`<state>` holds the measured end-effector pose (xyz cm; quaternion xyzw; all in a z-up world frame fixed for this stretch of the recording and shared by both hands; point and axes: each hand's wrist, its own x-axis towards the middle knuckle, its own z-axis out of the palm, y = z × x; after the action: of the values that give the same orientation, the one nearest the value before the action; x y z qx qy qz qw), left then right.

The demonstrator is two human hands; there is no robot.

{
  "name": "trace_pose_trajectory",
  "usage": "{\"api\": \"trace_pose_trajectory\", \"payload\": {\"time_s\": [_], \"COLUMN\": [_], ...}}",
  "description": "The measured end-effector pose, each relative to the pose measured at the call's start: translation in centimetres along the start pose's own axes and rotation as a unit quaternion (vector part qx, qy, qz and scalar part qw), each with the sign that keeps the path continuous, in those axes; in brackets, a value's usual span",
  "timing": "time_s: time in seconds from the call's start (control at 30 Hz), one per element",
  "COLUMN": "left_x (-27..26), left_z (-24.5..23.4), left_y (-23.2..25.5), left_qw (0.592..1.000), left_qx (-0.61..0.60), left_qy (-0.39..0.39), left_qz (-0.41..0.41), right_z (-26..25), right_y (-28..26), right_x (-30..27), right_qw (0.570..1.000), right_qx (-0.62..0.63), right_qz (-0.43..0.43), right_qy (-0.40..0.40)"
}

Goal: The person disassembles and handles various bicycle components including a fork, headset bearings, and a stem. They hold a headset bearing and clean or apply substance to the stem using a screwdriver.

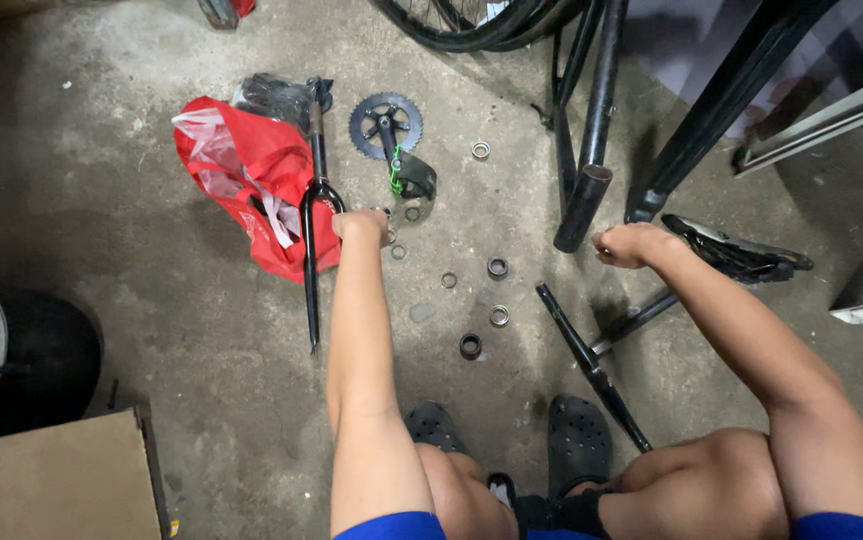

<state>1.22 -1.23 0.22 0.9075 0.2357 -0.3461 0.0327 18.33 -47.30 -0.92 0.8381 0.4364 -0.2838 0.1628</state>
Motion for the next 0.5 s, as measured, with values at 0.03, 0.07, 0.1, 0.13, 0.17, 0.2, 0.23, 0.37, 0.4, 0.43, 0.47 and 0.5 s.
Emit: {"api": "trace_pose_trajectory", "payload": {"time_s": [0.03, 0.07, 0.1, 0.13, 0.17, 0.2, 0.23, 0.37, 0.4, 0.43, 0.47, 0.5], "left_x": [-0.2, -0.4, -0.6, -0.7, -0.7, -0.5, -0.5, 0.5, 0.9, 1.3, 1.7, 2.1], "left_z": [-0.3, -0.5, -0.6, -0.7, -0.8, -0.8, -0.5, 0.5, 0.4, 0.5, 0.7, 0.8], "left_y": [0.1, 0.3, 0.5, 0.6, 0.5, 0.5, 0.5, 0.2, -0.1, 0.1, 0.2, 0.3], "left_qw": [1.0, 1.0, 1.0, 1.0, 1.0, 0.999, 1.0, 0.999, 0.999, 0.999, 0.999, 0.999], "left_qx": [0.007, 0.014, 0.019, 0.018, 0.015, 0.013, 0.019, 0.034, 0.035, 0.035, 0.034, 0.034], "left_qy": [-0.004, -0.009, -0.014, -0.02, -0.026, -0.031, -0.017, 0.004, 0.003, 0.002, 0.0, -0.001], "left_qz": [0.002, 0.004, 0.008, 0.006, 0.003, 0.0, 0.002, -0.002, -0.007, -0.01, -0.013, -0.014], "right_z": [0.0, -0.1, -0.1, -0.1, -0.3, -0.5, -0.4, 0.5, 0.5, 0.6, 0.7, 0.7], "right_y": [0.0, -0.1, 0.0, -0.1, -0.2, -0.3, -0.5, -1.5, -2.0, -2.2, -2.5, -2.8], "right_x": [0.0, 0.1, -0.1, -0.3, -0.2, -0.2, -0.3, -0.3, 0.2, 0.3, 0.3, 0.3], "right_qw": [1.0, 1.0, 1.0, 1.0, 1.0, 1.0, 1.0, 0.999, 0.997, 0.997, 0.997, 0.997], "right_qx": [-0.003, -0.006, -0.011, -0.006, -0.002, 0.002, -0.002, -0.035, -0.05, -0.046, -0.043, -0.041], "right_qz": [0.0, 0.001, 0.002, 0.005, 0.006, 0.008, 0.004, -0.01, -0.011, -0.012, -0.012, -0.012], "right_qy": [0.002, 0.005, 0.006, 0.003, 0.0, -0.003, -0.002, -0.037, -0.051, -0.053, -0.055, -0.058]}}
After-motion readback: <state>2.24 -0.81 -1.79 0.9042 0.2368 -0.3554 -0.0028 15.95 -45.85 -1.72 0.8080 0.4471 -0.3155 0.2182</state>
